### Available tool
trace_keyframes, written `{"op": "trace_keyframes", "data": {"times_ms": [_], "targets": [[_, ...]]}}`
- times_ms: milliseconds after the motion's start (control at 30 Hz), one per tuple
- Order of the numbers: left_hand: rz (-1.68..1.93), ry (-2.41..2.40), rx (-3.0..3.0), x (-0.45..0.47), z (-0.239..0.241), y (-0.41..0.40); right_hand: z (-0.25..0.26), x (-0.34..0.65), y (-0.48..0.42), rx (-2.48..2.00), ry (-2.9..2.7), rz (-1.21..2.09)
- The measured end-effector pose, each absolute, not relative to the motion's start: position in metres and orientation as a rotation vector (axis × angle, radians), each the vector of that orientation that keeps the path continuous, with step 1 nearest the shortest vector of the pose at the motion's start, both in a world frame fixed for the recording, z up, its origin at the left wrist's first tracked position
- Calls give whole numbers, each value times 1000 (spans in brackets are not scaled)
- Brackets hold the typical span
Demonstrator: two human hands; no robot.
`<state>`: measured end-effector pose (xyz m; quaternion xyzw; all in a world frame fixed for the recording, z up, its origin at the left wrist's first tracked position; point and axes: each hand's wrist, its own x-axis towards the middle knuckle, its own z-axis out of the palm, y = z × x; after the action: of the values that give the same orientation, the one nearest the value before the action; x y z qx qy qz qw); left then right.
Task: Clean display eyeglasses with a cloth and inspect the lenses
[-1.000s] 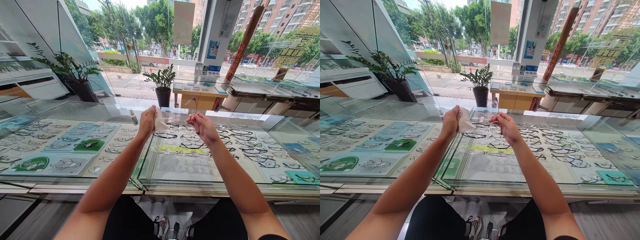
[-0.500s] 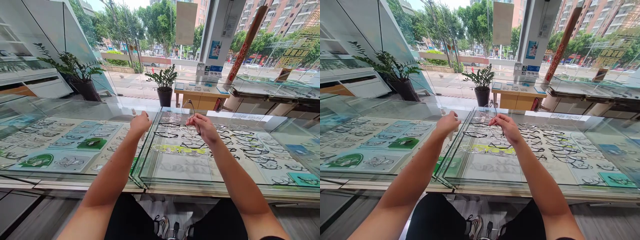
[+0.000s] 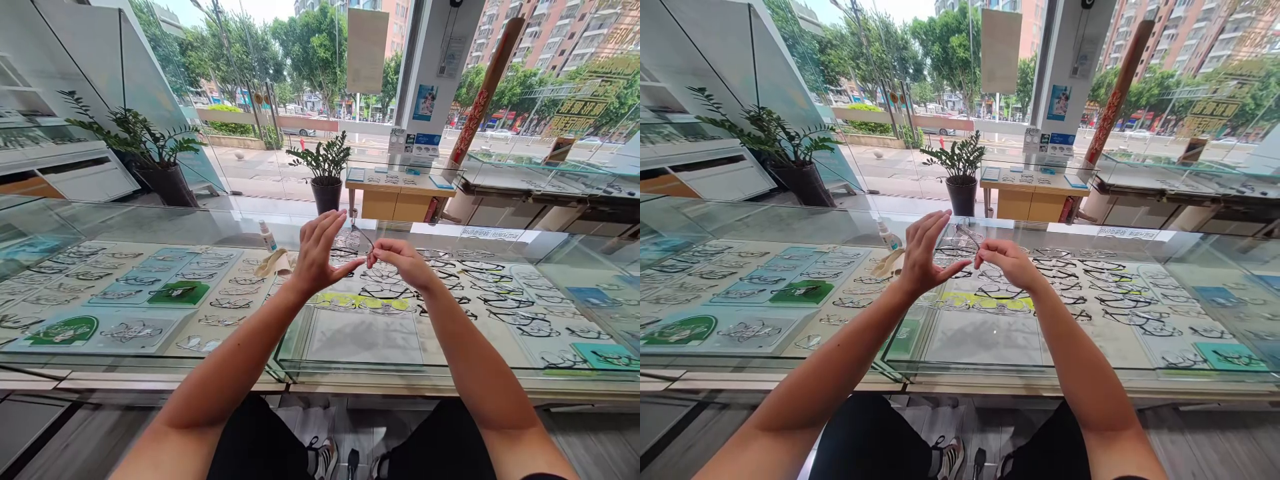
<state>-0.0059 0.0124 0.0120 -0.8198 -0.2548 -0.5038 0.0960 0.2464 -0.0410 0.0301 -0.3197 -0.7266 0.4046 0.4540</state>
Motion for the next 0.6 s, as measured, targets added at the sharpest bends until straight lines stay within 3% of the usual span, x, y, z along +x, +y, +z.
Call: {"op": "trace_keyframes", "data": {"times_ms": [233,467,600], "targets": [[-1495,-747,-2422,-6,6,14,31,245,-45,-802,-1864,999],[-1612,-708,-2142,-8,2,19,32,251,-40,-800,-1389,567],[-1691,-621,-1976,-11,4,24,31,266,-28,-817,-1284,490]]}}
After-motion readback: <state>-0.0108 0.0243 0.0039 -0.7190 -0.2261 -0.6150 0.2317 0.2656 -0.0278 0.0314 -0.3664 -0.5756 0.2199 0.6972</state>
